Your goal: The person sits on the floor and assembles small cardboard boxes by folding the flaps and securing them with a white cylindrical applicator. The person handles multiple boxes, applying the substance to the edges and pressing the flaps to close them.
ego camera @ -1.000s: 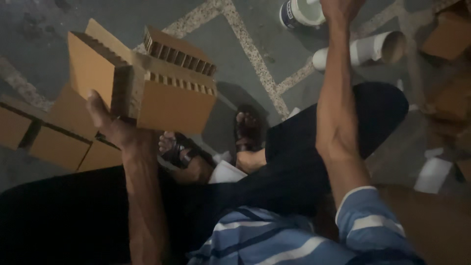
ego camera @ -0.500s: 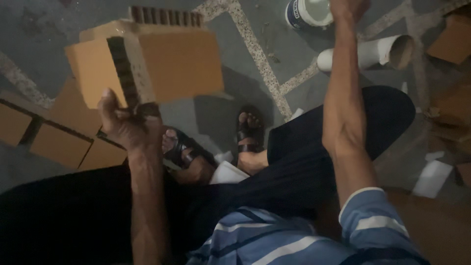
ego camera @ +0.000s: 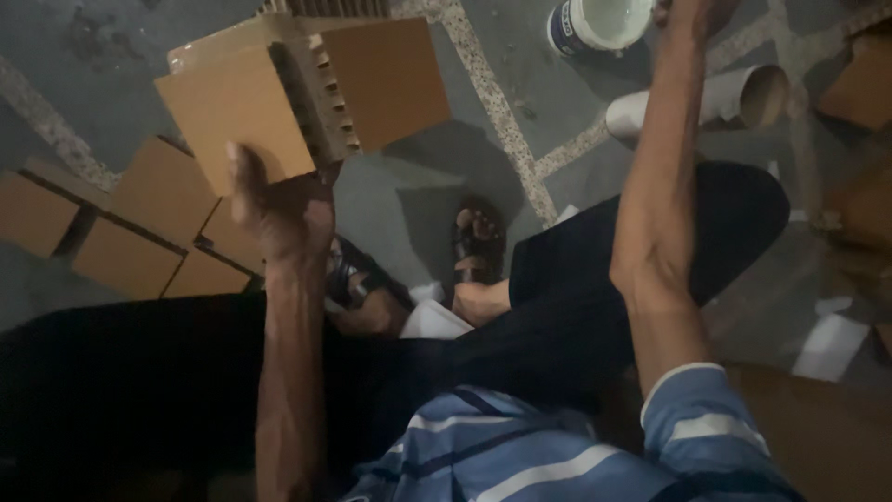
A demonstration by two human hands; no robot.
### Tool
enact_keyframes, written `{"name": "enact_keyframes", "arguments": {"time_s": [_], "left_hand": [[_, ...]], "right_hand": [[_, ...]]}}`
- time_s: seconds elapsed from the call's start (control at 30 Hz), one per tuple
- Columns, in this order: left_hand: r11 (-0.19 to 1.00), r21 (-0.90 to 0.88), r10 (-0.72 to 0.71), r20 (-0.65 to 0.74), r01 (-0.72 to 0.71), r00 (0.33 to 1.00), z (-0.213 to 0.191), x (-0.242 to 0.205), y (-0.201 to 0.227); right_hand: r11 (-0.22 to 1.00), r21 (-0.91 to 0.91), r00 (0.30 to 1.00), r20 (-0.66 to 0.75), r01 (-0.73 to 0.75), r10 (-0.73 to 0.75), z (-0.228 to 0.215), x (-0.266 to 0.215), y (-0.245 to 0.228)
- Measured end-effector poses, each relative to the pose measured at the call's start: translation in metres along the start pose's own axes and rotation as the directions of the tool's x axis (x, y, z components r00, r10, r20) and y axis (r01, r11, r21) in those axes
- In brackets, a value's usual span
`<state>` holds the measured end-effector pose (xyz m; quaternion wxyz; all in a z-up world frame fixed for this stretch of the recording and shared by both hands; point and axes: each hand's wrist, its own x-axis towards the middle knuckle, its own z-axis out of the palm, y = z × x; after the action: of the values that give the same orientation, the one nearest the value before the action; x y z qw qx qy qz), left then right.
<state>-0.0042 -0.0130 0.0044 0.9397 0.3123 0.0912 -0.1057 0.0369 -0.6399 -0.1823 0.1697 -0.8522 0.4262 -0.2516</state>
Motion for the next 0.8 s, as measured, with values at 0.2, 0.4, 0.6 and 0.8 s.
{"name": "enact_keyframes", "arguments": {"time_s": [0.2,0.4,0.6,0.8], "left_hand": [[0.997,-0.011,-0.081,0.09,0.083,0.993,0.005,-0.003,-0.015],[0.992,0.096,-0.089,0.068,0.082,0.994,0.001,-0.012,-0.027],[0.99,0.056,-0.129,0.003,0.129,0.992,0.001,-0.017,-0.038],[0.993,0.051,-0.105,0.048,0.102,0.993,0.002,-0.023,-0.038]], "right_hand": [[0.927,0.179,0.903,0.346,-0.331,0.255,-0.021,-0.043,-0.01],[0.064,0.662,0.664,0.747,-0.747,0.022,-0.11,-0.11,-0.112],[0.296,0.872,0.809,0.478,-0.389,-0.343,-0.212,-0.227,-0.233],[0.602,0.763,0.782,0.219,0.235,-0.583,-0.23,-0.311,-0.307]]}}
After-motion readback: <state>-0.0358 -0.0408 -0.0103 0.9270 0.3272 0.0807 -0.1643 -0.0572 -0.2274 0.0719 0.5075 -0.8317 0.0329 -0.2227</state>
